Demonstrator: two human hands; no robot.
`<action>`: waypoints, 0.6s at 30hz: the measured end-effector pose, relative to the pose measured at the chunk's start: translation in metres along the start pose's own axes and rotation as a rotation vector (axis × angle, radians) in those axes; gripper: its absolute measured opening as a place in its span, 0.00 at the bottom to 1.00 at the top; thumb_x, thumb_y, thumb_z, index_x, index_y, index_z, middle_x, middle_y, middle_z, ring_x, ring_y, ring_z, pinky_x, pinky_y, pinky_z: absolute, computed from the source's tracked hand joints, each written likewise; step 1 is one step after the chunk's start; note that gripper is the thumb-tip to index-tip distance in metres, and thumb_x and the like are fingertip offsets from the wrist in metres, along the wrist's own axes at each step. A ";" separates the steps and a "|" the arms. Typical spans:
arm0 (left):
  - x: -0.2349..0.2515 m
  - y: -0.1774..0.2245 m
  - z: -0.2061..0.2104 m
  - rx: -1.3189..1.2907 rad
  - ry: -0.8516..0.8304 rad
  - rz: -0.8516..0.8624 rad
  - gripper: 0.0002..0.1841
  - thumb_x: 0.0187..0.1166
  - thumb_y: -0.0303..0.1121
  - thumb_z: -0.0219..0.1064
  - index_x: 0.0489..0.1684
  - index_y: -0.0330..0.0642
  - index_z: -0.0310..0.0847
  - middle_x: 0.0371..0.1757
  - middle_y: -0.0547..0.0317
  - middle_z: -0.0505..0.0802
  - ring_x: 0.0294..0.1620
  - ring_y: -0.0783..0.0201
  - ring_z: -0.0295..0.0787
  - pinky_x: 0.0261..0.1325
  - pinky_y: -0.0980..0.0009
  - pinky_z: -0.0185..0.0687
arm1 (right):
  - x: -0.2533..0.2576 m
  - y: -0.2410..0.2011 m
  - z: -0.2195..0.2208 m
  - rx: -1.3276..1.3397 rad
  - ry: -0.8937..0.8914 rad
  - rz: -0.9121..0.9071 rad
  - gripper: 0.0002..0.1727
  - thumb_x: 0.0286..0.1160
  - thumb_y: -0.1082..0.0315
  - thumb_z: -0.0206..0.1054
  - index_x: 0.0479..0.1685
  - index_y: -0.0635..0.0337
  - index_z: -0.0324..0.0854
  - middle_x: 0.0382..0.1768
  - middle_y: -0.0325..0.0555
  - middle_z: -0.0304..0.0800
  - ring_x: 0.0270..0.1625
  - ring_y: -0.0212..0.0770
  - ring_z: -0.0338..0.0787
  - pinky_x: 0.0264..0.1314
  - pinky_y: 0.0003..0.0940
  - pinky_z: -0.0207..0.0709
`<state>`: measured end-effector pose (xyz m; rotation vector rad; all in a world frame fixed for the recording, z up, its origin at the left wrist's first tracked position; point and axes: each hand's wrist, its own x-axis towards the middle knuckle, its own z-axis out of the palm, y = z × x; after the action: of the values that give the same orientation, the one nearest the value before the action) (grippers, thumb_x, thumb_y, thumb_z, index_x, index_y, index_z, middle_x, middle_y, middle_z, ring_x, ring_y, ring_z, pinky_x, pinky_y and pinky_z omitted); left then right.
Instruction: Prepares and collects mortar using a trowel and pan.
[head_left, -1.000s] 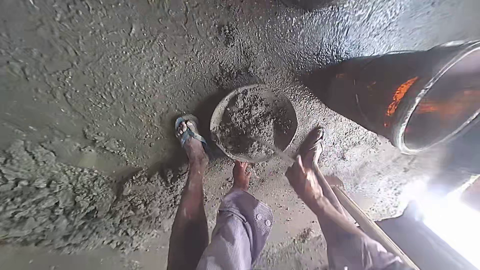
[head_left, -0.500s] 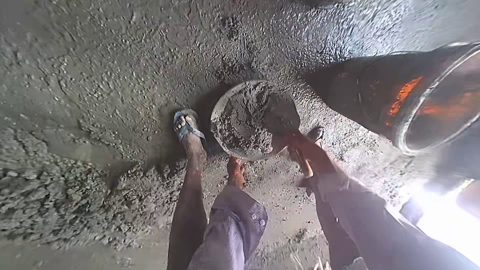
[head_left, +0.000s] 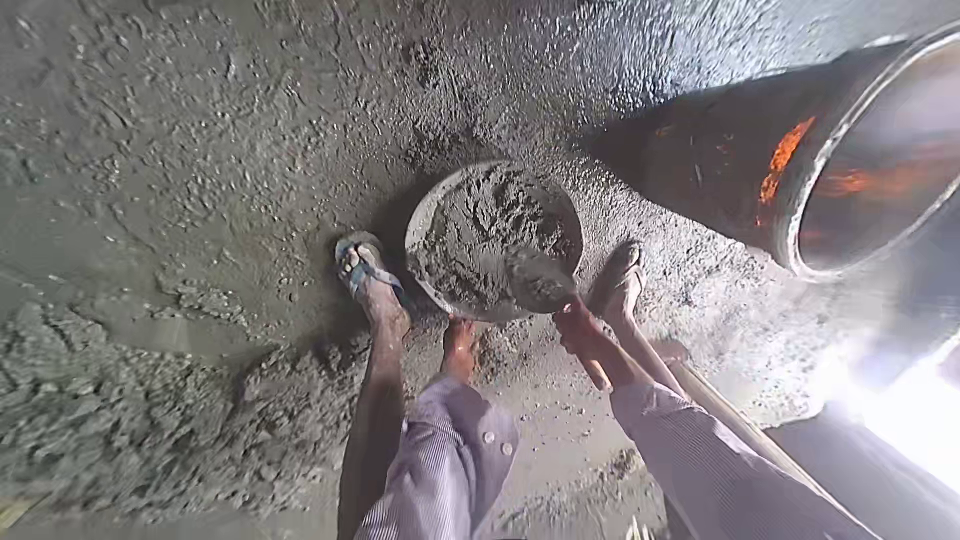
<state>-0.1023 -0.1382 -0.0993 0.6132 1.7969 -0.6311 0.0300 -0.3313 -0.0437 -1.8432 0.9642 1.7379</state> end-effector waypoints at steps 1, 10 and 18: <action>-0.003 -0.001 -0.001 0.016 0.006 -0.013 0.32 0.95 0.55 0.35 0.88 0.45 0.60 0.88 0.50 0.71 0.88 0.49 0.64 0.78 0.36 0.62 | -0.011 0.016 -0.005 0.070 0.017 0.026 0.33 0.89 0.56 0.59 0.88 0.49 0.51 0.33 0.49 0.79 0.21 0.41 0.79 0.24 0.41 0.79; -0.033 0.018 -0.003 -0.005 -0.006 0.004 0.35 0.93 0.59 0.35 0.91 0.48 0.56 0.89 0.51 0.69 0.89 0.48 0.63 0.79 0.35 0.63 | -0.062 -0.001 -0.058 -0.308 0.331 -0.142 0.45 0.77 0.59 0.69 0.92 0.57 0.50 0.50 0.60 0.89 0.44 0.52 0.92 0.51 0.54 0.85; -0.169 0.057 -0.057 0.465 -0.027 0.578 0.24 0.91 0.45 0.56 0.80 0.44 0.72 0.79 0.55 0.81 0.79 0.61 0.78 0.76 0.57 0.80 | -0.056 -0.054 0.002 -0.435 0.373 -0.194 0.36 0.89 0.58 0.53 0.95 0.55 0.49 0.58 0.66 0.89 0.58 0.65 0.91 0.62 0.63 0.83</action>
<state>-0.0540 -0.0757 0.0703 1.3684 1.3465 -0.6451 0.0693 -0.2830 0.0031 -2.5102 0.5261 1.6058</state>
